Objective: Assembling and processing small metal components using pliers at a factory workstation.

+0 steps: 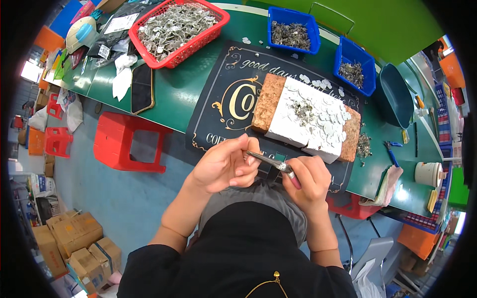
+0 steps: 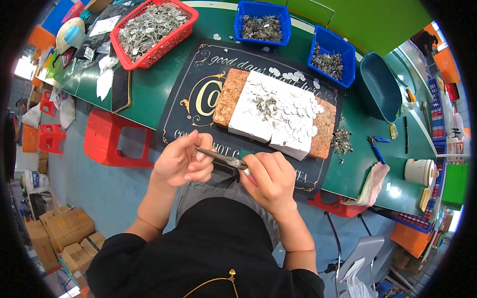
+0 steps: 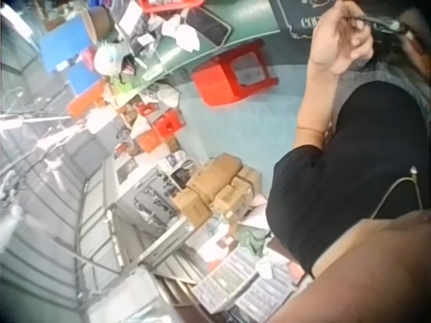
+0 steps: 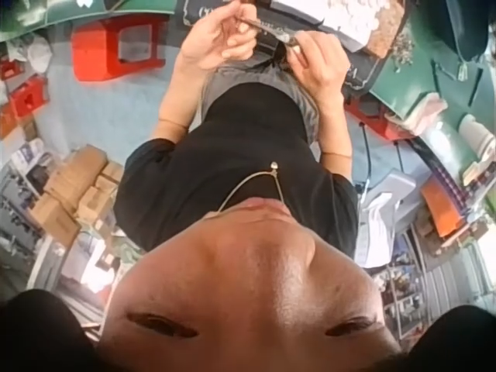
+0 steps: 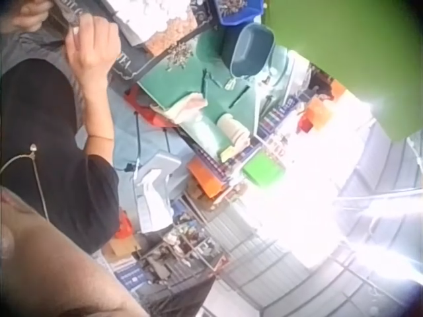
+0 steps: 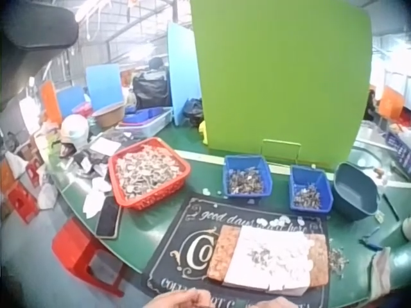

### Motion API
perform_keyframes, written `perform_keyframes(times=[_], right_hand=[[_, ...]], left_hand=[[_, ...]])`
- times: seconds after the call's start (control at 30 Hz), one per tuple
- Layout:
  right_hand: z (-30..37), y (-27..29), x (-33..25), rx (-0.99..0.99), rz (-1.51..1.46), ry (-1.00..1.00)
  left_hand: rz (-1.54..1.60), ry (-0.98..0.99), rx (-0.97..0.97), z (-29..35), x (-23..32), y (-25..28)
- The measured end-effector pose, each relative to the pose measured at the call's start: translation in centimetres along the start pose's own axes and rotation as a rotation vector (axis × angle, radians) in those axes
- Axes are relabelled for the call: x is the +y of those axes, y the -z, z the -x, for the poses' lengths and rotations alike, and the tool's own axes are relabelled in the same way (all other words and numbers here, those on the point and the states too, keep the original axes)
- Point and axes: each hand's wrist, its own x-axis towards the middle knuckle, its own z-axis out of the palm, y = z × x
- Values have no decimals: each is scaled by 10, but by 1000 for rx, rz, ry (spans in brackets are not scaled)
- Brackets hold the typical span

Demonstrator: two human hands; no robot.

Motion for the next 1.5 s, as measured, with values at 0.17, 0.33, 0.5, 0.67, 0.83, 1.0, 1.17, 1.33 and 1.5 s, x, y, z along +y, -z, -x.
perform_keyframes(times=[0.17, 0.33, 0.5, 0.67, 0.83, 1.0, 1.17, 1.33, 1.5], right_hand=[[-2, 6, 6, -26, 76, 83], [-1, 8, 10, -27, 131, 140], [8, 7, 10, 50, 87, 64], [21, 8, -13, -77, -545, -623], [20, 8, -23, -208, -856, -752], [16, 10, -27, -263, -876, -781], [15, 14, -27, -297, -833, -784], [17, 15, -24, -329, -961, -888], [16, 15, -24, -332, -973, -901]], left_hand=[[-78, 105, -29, 1, 5, 0], [7, 213, -127, 5, 2, 8], [-227, -49, 146, 11, -1, 15], [-683, -338, 276, 2, -20, 5], [-945, -611, 171, -6, -19, 3], [-997, -643, 142, -3, -16, 7], [-1023, -614, 123, -2, -14, 7], [-1034, -598, 120, -3, -13, 9], [-1045, -587, 127, -4, -13, 10]])
